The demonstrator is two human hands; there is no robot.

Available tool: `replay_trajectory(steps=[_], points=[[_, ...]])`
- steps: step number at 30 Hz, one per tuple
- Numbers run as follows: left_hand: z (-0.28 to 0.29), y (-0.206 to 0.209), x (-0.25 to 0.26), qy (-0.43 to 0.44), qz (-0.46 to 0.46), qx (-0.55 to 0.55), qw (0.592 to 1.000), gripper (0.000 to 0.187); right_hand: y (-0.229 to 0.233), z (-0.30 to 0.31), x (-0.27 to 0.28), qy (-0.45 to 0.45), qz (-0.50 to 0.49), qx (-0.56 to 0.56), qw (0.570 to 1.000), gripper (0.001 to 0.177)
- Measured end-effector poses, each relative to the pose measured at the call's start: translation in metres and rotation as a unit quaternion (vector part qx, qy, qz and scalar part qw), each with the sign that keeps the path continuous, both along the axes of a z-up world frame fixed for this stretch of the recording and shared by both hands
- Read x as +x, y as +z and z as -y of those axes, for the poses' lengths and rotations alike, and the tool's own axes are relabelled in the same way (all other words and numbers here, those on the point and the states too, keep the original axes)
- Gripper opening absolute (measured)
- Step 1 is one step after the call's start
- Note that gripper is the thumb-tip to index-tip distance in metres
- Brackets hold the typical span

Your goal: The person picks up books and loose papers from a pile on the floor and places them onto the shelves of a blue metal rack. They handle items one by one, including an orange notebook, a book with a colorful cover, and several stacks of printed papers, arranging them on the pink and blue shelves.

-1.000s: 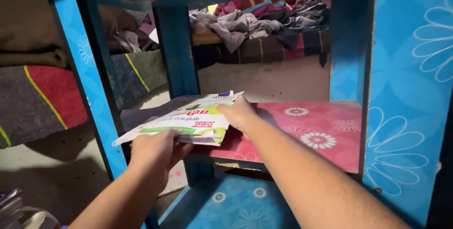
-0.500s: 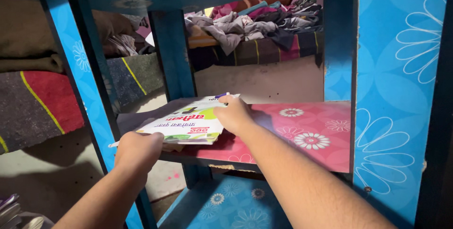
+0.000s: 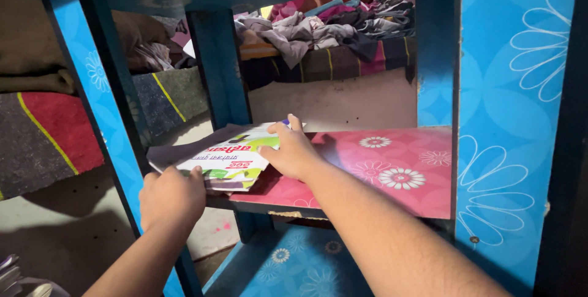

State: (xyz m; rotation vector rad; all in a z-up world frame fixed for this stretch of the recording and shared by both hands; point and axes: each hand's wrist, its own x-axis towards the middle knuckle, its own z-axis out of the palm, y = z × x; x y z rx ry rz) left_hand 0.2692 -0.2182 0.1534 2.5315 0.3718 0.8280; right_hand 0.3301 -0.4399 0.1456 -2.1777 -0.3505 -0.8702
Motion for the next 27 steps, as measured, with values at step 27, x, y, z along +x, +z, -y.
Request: replay_trajectory(steps=[27], points=[[0.011, -0.026, -0.031, -0.194, 0.235, 0.286, 0.908, 0.043, 0.01, -0.008, -0.027, -0.047, 0.078, -0.053, 0.994, 0.03]])
